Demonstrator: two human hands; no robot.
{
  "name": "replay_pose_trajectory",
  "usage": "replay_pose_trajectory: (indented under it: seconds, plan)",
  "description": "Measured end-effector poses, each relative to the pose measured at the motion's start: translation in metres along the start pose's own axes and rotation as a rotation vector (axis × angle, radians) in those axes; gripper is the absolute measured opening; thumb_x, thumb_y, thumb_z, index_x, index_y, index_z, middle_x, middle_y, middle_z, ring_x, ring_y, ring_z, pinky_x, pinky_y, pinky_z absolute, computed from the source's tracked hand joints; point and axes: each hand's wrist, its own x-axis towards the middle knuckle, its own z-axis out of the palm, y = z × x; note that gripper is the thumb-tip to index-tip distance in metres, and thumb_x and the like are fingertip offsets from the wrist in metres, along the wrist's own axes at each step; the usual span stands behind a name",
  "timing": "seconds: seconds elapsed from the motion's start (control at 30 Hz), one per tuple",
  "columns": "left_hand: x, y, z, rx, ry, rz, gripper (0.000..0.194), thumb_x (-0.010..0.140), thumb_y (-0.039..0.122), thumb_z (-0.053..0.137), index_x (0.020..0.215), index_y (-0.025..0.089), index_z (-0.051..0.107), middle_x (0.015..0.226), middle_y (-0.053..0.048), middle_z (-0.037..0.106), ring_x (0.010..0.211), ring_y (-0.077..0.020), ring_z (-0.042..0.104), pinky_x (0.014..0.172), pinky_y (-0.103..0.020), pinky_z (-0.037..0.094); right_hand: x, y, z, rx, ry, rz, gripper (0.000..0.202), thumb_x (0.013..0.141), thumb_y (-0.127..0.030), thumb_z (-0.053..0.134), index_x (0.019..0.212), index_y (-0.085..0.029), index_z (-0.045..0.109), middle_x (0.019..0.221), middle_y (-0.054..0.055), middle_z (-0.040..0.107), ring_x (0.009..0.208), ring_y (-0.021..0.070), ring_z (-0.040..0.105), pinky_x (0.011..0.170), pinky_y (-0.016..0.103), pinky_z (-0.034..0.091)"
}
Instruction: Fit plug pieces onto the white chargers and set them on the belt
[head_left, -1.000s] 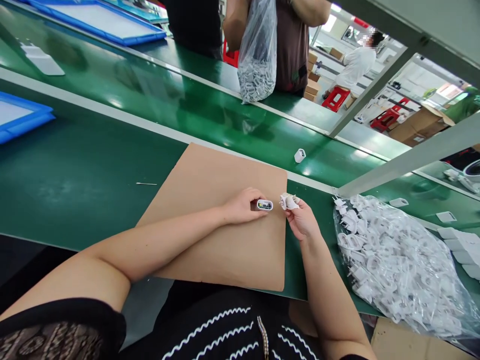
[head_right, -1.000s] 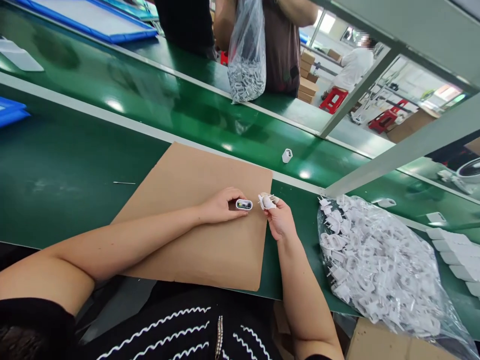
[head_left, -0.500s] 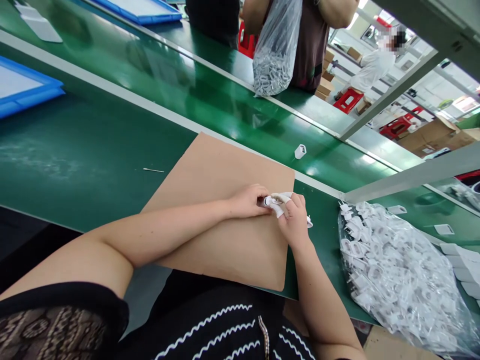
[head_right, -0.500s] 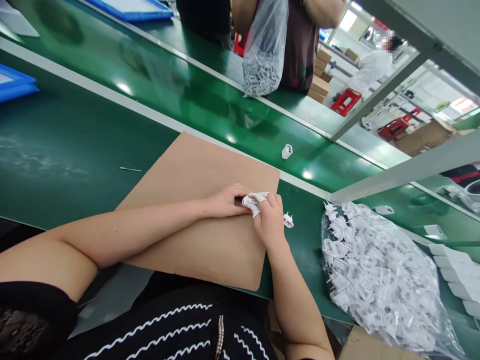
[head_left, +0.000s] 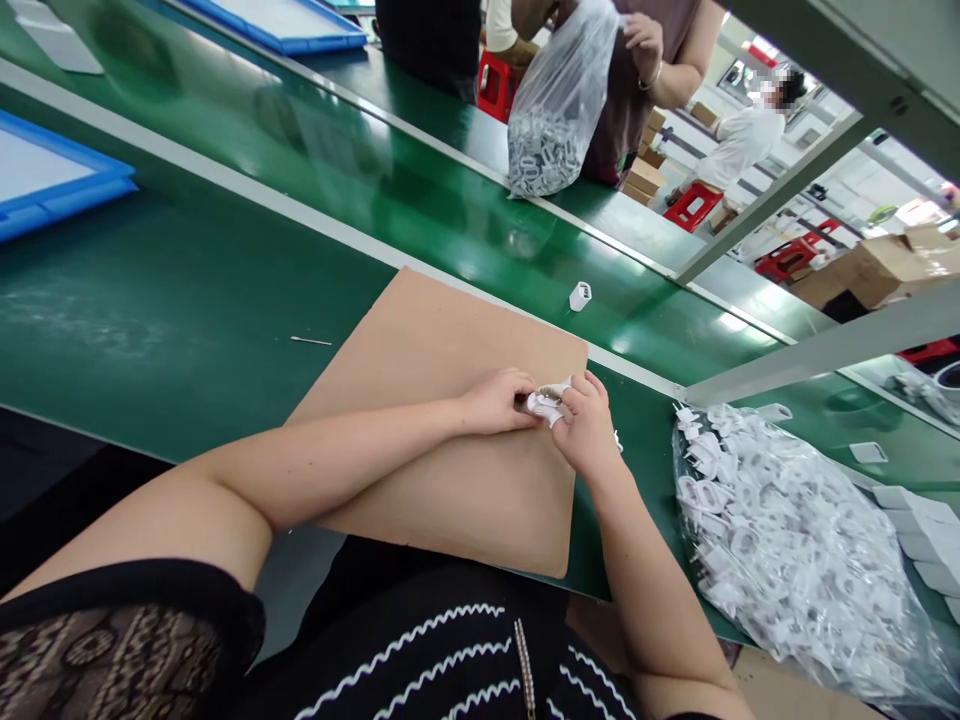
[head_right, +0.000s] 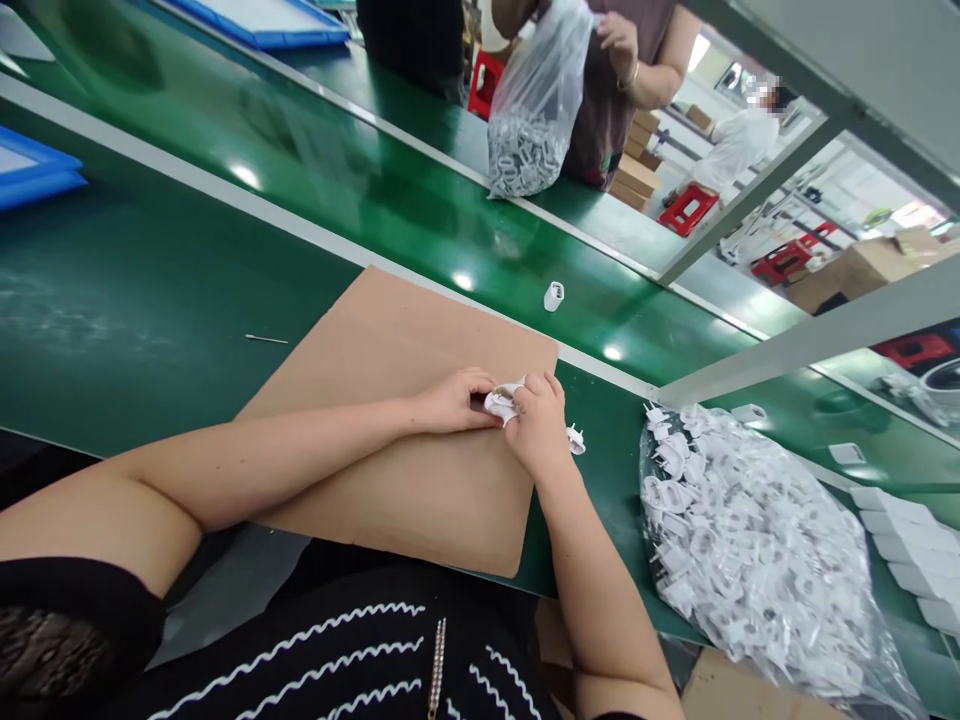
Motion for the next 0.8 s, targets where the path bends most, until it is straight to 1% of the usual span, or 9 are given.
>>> replay_pose_trajectory:
  seconds: [0.1, 0.17, 0.3, 0.4, 0.5, 0.57, 0.63, 0.7, 0.8]
  plan:
    - [0.001, 0.0, -0.002, -0.01, -0.017, -0.014, 0.024, 0.079, 0.041, 0.081, 0.08, 0.019, 0.072, 0.082, -0.003, 0.07, 0.085, -0.0222, 0.063, 0.078, -0.033, 0.047, 0.001, 0.003, 0.003, 0.002, -0.04, 0.004, 0.023, 0.065, -0.002, 0.054, 0.072, -0.023, 0.061, 0.082, 0.001, 0.055, 0.085, 0.0213, 0.06, 0.124, 0.049, 0.027]
    - [0.002, 0.001, -0.003, -0.01, -0.02, -0.021, 0.027, 0.079, 0.043, 0.081, 0.08, 0.018, 0.072, 0.079, -0.003, 0.068, 0.083, -0.0214, 0.062, 0.076, -0.031, 0.046, -0.003, 0.003, 0.009, 0.004, -0.007, 0.061, 0.025, 0.068, -0.004, 0.055, 0.078, -0.023, 0.066, 0.084, 0.001, 0.058, 0.089, 0.0213, 0.062, 0.124, 0.05, 0.025]
    - [0.0, 0.008, 0.0, -0.018, -0.019, -0.024, 0.03, 0.079, 0.046, 0.08, 0.081, 0.017, 0.073, 0.078, -0.003, 0.067, 0.079, -0.0207, 0.061, 0.075, -0.031, 0.046, -0.018, 0.002, 0.017, 0.096, 0.143, 0.172, 0.04, 0.083, -0.014, 0.061, 0.119, -0.028, 0.07, 0.099, 0.003, 0.068, 0.105, 0.0241, 0.063, 0.122, 0.052, 0.028]
    - [-0.001, 0.01, 0.005, -0.063, -0.015, -0.112, 0.031, 0.076, 0.046, 0.082, 0.083, 0.017, 0.073, 0.083, -0.004, 0.07, 0.079, -0.0215, 0.064, 0.073, -0.031, 0.048, -0.034, 0.01, 0.002, 0.118, 0.211, 0.232, 0.051, 0.091, -0.029, 0.067, 0.14, -0.026, 0.058, 0.125, 0.01, 0.064, 0.118, 0.0291, 0.058, 0.112, 0.049, 0.041]
    - [0.016, 0.0, -0.001, -0.119, -0.01, -0.251, 0.036, 0.073, 0.045, 0.083, 0.094, 0.017, 0.074, 0.091, -0.005, 0.075, 0.084, -0.0241, 0.07, 0.075, -0.032, 0.053, -0.051, 0.028, -0.022, -0.101, 0.106, 0.414, 0.061, 0.084, -0.038, 0.08, 0.139, -0.021, 0.059, 0.13, 0.017, 0.058, 0.118, 0.0374, 0.055, 0.098, 0.049, 0.048]
    - [0.041, -0.012, -0.017, -0.065, 0.101, -0.333, 0.041, 0.071, 0.041, 0.084, 0.102, 0.018, 0.074, 0.098, -0.005, 0.077, 0.09, -0.0251, 0.072, 0.08, -0.033, 0.055, -0.061, 0.039, -0.032, -0.222, -0.048, 0.555, 0.057, 0.081, -0.032, 0.083, 0.132, -0.019, 0.063, 0.124, 0.018, 0.06, 0.111, 0.0384, 0.058, 0.088, 0.046, 0.049]
    - [0.072, -0.026, -0.04, 0.062, 0.266, -0.396, 0.042, 0.072, 0.037, 0.083, 0.108, 0.018, 0.072, 0.104, -0.006, 0.076, 0.094, -0.0255, 0.072, 0.085, -0.033, 0.055, -0.066, 0.049, -0.032, -0.218, -0.135, 0.616, 0.037, 0.084, -0.021, 0.076, 0.12, -0.018, 0.067, 0.116, 0.015, 0.062, 0.103, 0.034, 0.061, 0.081, 0.039, 0.048]
    - [0.101, -0.041, -0.067, 0.184, 0.392, -0.453, 0.038, 0.075, 0.035, 0.079, 0.108, 0.018, 0.069, 0.107, -0.009, 0.075, 0.097, -0.0277, 0.071, 0.088, -0.036, 0.054, -0.066, 0.056, -0.026, -0.117, -0.116, 0.594, 0.019, 0.088, -0.015, 0.067, 0.106, -0.018, 0.068, 0.108, 0.011, 0.063, 0.096, 0.0273, 0.064, 0.08, 0.034, 0.046]
    - [0.132, -0.062, -0.1, 0.313, 0.493, -0.529, 0.029, 0.079, 0.033, 0.074, 0.104, 0.019, 0.067, 0.111, -0.012, 0.074, 0.106, -0.0328, 0.069, 0.093, -0.041, 0.052, -0.063, 0.061, -0.014, 0.032, 0.042, 0.581, 0.01, 0.091, -0.019, 0.061, 0.101, -0.019, 0.065, 0.104, 0.008, 0.063, 0.084, 0.0213, 0.064, 0.074, 0.031, 0.045]
